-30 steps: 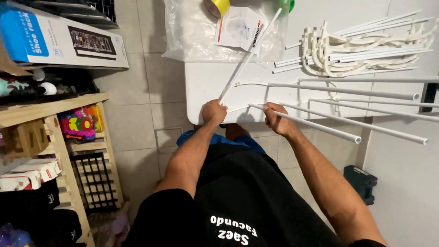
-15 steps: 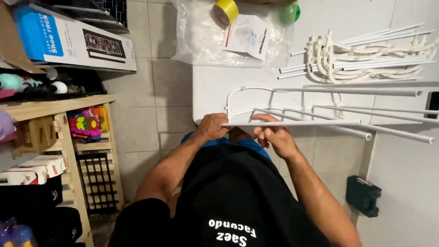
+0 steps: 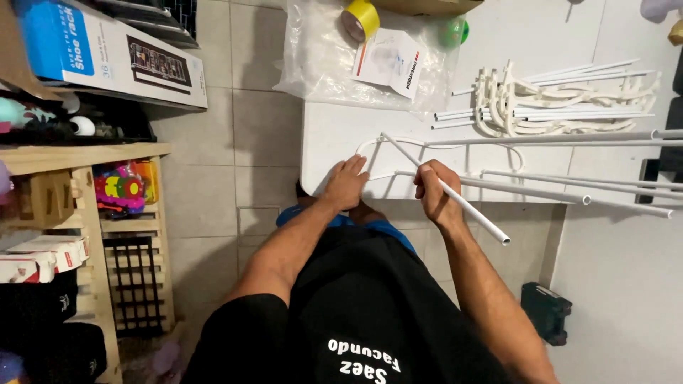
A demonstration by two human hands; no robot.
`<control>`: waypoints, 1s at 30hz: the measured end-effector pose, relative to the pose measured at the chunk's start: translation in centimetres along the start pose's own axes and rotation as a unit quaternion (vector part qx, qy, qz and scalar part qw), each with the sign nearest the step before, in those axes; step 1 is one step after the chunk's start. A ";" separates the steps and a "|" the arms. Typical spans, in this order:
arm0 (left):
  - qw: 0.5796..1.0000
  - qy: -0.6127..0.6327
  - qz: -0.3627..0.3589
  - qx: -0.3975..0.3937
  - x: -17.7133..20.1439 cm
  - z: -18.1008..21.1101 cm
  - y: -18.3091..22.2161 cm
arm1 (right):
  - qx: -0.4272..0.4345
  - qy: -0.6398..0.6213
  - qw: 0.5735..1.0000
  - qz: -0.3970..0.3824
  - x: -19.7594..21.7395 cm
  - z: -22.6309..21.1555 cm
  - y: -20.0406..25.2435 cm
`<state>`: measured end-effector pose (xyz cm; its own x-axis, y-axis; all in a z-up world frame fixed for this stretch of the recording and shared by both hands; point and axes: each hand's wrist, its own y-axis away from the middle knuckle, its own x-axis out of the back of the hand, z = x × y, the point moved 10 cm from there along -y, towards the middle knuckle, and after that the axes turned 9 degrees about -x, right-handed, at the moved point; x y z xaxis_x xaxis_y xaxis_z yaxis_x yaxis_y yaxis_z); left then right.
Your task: Assembling a multi-tier white shoe rack by inserting support rods into the side frames.
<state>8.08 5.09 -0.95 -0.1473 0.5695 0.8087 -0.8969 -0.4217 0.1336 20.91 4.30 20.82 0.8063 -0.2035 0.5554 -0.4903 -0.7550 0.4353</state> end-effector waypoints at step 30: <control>0.999 -0.036 -0.039 0.007 -4.3 -1.7 -1.6 | 0.094 0.107 0.989 -0.050 -2.3 -3.6 1.9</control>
<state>9.42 4.53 -5.58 -0.0469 0.5494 0.8342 -0.8983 -0.3884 0.2053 16.96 5.57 22.92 0.7487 -0.0012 0.6629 -0.3257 -0.8716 0.3663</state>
